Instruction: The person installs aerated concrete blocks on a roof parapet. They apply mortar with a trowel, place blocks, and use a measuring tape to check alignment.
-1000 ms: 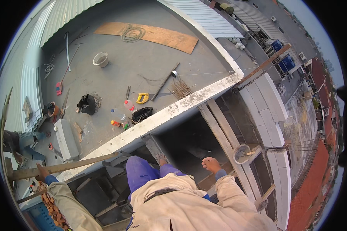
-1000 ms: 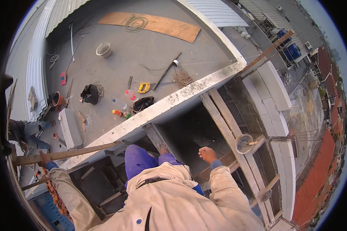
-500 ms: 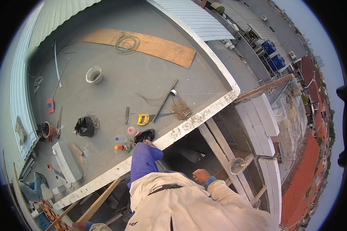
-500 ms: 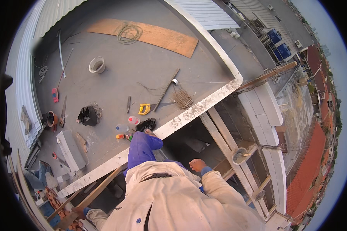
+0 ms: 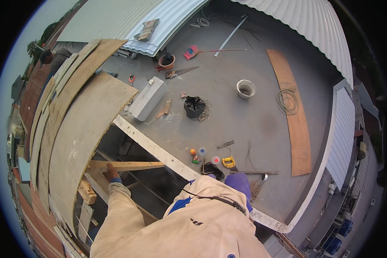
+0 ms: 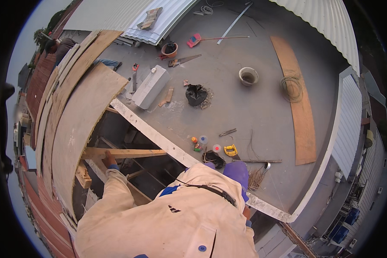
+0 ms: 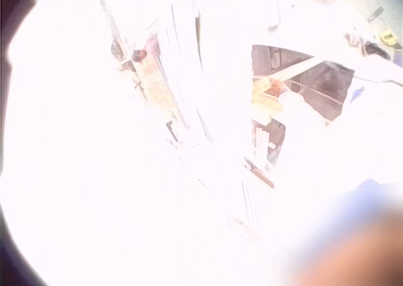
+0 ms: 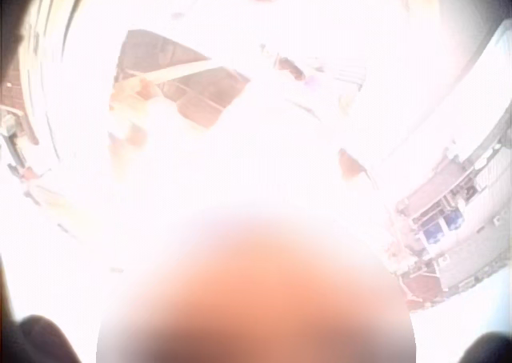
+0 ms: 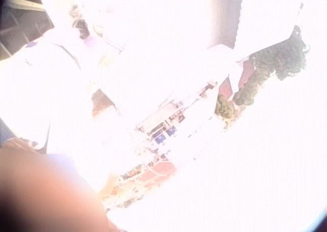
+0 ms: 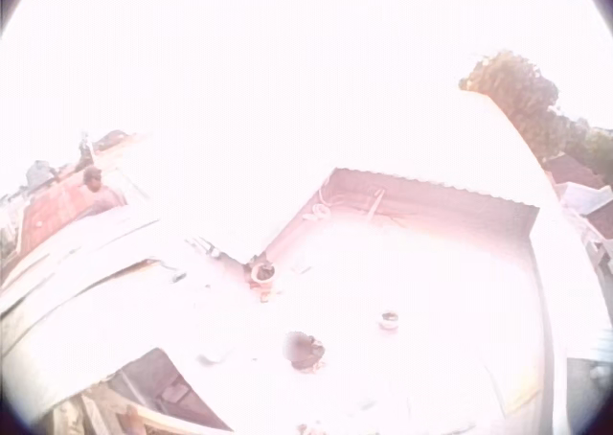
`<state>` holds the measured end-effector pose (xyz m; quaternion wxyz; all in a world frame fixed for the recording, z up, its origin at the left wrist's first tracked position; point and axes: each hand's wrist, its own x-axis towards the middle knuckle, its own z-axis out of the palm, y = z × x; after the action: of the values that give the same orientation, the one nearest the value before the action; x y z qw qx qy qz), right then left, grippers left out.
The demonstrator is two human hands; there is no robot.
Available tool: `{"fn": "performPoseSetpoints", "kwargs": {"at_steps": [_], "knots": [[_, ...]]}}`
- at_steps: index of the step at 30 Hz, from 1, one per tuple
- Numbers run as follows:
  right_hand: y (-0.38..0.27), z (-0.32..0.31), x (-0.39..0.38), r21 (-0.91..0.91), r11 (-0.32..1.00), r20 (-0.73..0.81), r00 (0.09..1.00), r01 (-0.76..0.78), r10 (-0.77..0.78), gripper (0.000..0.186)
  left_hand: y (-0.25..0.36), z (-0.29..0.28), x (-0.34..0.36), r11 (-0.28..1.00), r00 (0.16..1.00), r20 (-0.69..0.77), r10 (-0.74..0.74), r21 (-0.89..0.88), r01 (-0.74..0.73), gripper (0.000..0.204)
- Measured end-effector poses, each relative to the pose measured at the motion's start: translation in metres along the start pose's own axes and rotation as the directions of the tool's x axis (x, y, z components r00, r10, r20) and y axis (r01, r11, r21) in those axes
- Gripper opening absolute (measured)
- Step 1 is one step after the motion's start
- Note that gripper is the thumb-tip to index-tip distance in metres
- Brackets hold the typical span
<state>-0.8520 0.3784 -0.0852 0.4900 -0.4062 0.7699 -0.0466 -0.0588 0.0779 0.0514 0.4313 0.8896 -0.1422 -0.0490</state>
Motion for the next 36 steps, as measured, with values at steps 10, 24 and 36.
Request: {"fn": "performPoseSetpoints", "kwargs": {"at_steps": [10,24,36], "knots": [[-0.100,-0.238,0.227,0.529,0.774,0.111,0.932,-0.349,0.344,0.034,-0.005,0.073,-0.095,0.979,0.812,-0.549,-0.198,-0.147,0.140,0.068],[-0.305,-0.600,0.586,0.303,0.950,-0.089,0.991,-0.071,0.102,0.036,0.013,0.457,-0.549,0.710,0.353,0.617,-0.703,0.640,0.295,0.070],[-0.533,-0.458,0.788,-0.245,0.945,0.420,0.902,0.217,-0.099,0.032,0.138,0.645,-0.283,0.802,0.660,0.494,-0.567,0.515,0.303,0.057]]}}
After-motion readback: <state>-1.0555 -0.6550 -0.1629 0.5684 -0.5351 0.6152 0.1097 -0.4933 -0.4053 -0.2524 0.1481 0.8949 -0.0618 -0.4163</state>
